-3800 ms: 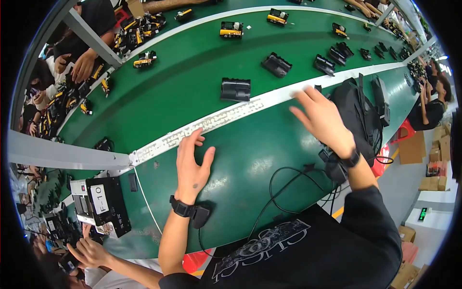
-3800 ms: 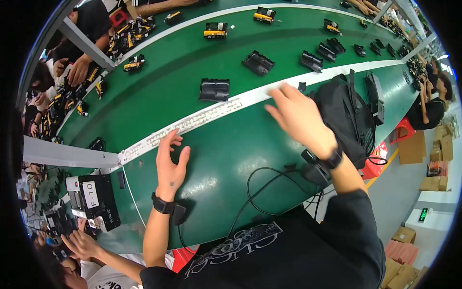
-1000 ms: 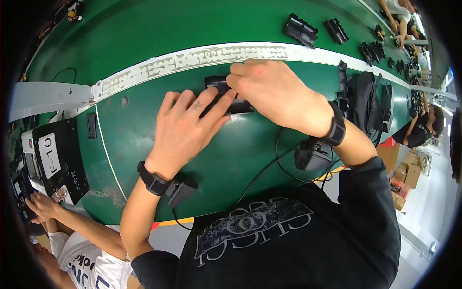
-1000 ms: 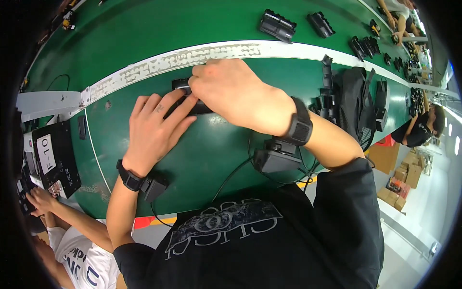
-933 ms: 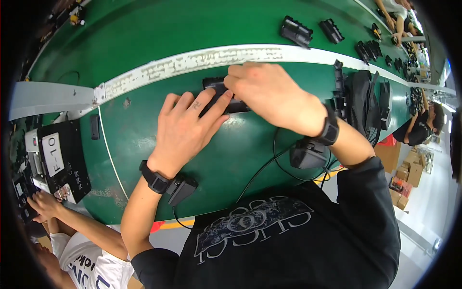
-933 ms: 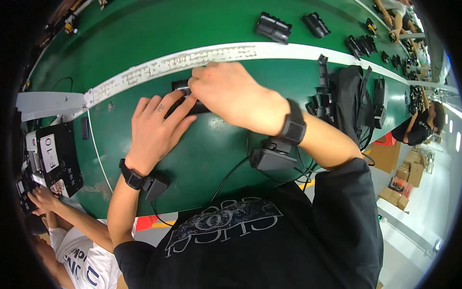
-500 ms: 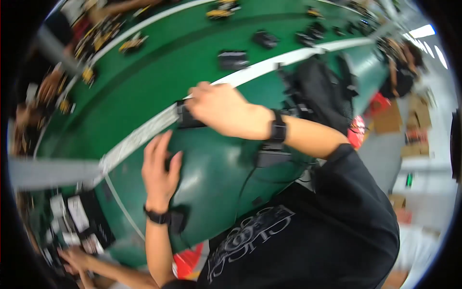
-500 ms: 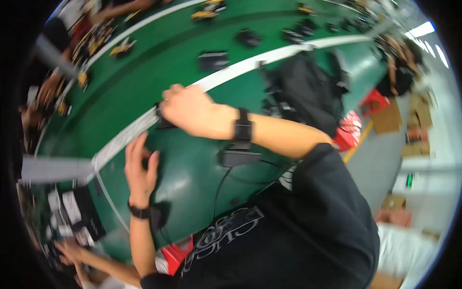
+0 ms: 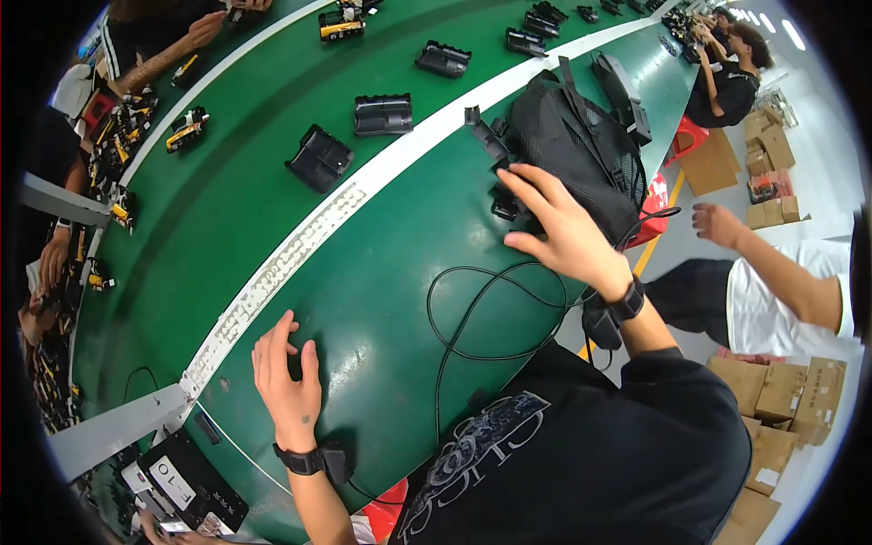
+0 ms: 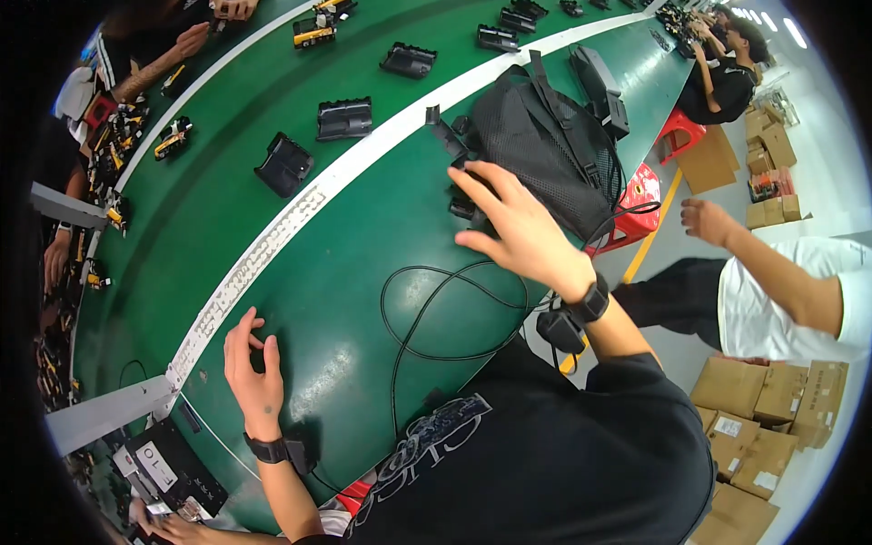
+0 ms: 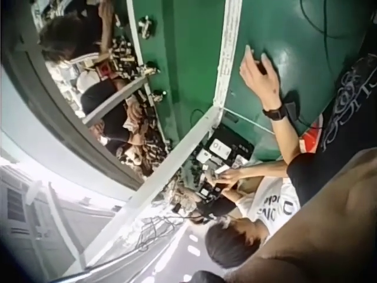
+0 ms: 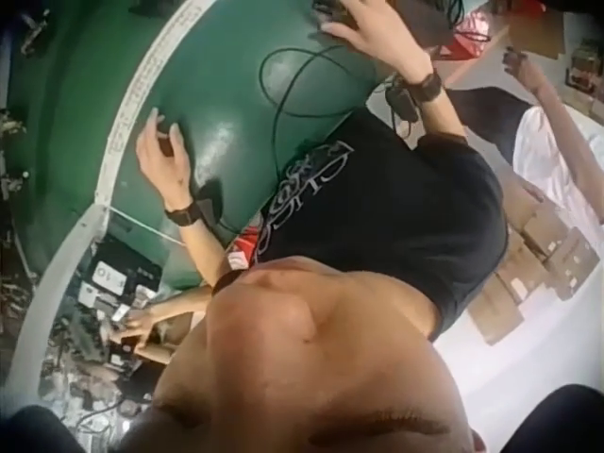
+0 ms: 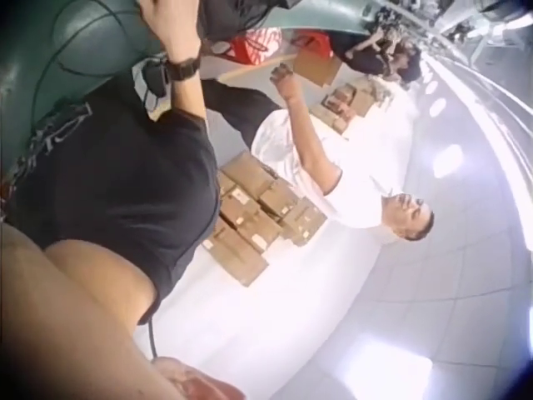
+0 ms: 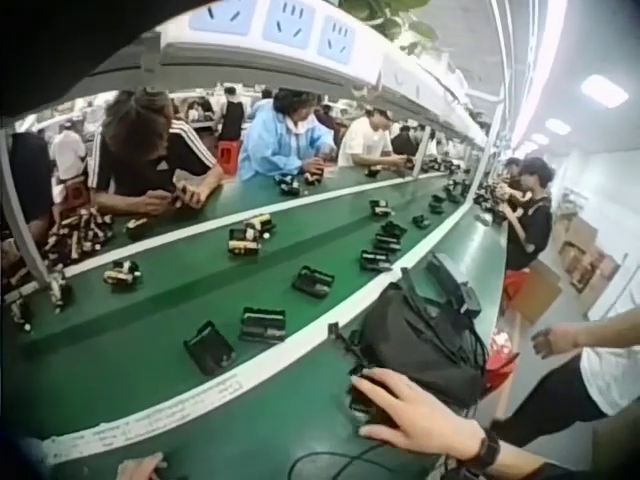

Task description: Assembling electronic modules on a production line by fitting plastic housings and components together.

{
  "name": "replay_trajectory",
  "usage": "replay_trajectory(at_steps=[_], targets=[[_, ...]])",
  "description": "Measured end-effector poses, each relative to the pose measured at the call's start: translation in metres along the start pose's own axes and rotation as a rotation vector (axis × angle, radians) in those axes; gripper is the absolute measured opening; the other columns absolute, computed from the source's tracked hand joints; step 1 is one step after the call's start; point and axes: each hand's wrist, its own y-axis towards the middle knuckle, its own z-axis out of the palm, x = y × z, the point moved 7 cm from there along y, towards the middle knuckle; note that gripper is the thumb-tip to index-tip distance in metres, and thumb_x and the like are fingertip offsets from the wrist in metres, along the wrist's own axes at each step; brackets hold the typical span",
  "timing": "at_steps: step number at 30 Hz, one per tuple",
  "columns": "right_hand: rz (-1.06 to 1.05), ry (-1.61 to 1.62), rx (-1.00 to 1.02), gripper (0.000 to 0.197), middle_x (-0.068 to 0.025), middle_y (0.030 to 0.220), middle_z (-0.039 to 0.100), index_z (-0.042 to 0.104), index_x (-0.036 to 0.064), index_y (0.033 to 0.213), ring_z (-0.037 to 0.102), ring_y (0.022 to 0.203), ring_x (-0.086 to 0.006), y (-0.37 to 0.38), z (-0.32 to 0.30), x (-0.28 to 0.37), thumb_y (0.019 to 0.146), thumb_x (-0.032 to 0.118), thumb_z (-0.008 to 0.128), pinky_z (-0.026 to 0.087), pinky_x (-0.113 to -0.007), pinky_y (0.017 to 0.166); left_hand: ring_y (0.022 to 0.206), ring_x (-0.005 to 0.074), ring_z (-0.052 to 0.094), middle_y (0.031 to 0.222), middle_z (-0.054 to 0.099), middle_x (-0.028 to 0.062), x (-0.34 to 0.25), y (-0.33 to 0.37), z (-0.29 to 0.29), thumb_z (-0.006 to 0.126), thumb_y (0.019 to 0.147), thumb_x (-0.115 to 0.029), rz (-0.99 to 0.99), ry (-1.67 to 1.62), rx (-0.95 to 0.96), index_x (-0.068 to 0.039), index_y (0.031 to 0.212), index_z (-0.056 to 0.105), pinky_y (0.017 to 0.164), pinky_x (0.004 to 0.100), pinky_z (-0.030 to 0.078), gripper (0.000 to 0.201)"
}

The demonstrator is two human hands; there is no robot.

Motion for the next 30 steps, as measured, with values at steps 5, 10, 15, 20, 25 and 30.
replay_trajectory(at_steps=[5, 10, 15, 20, 25, 30], targets=[[-0.043, -0.179, -0.087, 0.07, -0.0169, 0.157, 0.053, 0.057, 0.0084, 0.153, 0.052, 0.141, -0.0397, -0.013, 0.029, -0.002, 0.089, 0.016, 0.084, 0.048, -0.044, 0.115, 0.086, 0.0233, 0.06, 0.111, 0.072, 0.0106, -0.003, 0.003, -0.003, 0.073, 0.091, 0.004, 0.003, -0.006, 0.002, -0.004, 0.139, 0.068, 0.086, 0.0364, 0.052, 0.049], [0.019, -0.1, -0.159, 0.058, -0.0166, 0.146, 0.058, 0.063, 0.0055, 0.144, 0.057, 0.135, -0.0401, -0.004, 0.036, -0.014, 0.089, 0.011, 0.083, 0.049, -0.045, 0.112, 0.086, 0.0244, 0.061, 0.115, 0.074, 0.0101, 0.002, -0.001, -0.007, 0.076, 0.09, 0.001, -0.016, -0.037, -0.012, -0.005, 0.136, 0.07, 0.088, 0.038, 0.052, 0.047], [0.058, -0.132, -0.239, 0.033, -0.0139, 0.126, 0.064, 0.069, 0.0045, 0.126, 0.066, 0.092, -0.0272, 0.0, 0.035, -0.007, 0.094, 0.003, 0.078, 0.056, -0.037, 0.084, 0.091, 0.0269, 0.065, 0.117, 0.075, 0.0095, 0.004, -0.004, -0.018, 0.079, 0.09, -0.004, -0.006, -0.011, -0.055, -0.008, 0.134, 0.072, 0.089, 0.0394, 0.053, 0.045], [0.06, -0.106, -0.216, 0.012, -0.0138, 0.107, 0.067, 0.071, 0.0032, 0.11, 0.069, 0.088, -0.0337, 0.0, 0.03, -0.017, 0.098, 0.003, 0.075, 0.056, -0.04, 0.075, 0.1, 0.0281, 0.067, 0.121, 0.072, 0.0085, 0.002, -0.008, -0.013, 0.079, 0.094, -0.014, 0.066, -0.021, -0.044, -0.011, 0.134, 0.071, 0.089, 0.0413, 0.052, 0.042], [-0.007, -0.039, -0.222, 0.006, -0.0106, 0.098, 0.064, 0.07, 0.0019, 0.107, 0.058, 0.071, -0.0221, 0.012, 0.027, -0.023, 0.101, 0.002, 0.073, 0.049, -0.034, 0.063, 0.101, 0.028, 0.064, 0.121, 0.069, 0.006, 0.0, -0.009, -0.013, 0.073, 0.099, -0.02, 0.117, -0.019, -0.067, -0.012, 0.138, 0.067, 0.088, 0.0414, 0.049, 0.04], [-0.048, -0.05, -0.288, 0.004, -0.0077, 0.095, 0.064, 0.07, -0.0002, 0.106, 0.054, 0.067, -0.0162, 0.024, 0.018, -0.017, 0.102, 0.001, 0.072, 0.045, -0.031, 0.06, 0.1, 0.0258, 0.063, 0.121, 0.069, 0.0045, 0.011, -0.009, -0.006, 0.074, 0.099, -0.022, 0.093, -0.009, -0.072, -0.013, 0.14, 0.068, 0.087, 0.0402, 0.048, 0.042]])
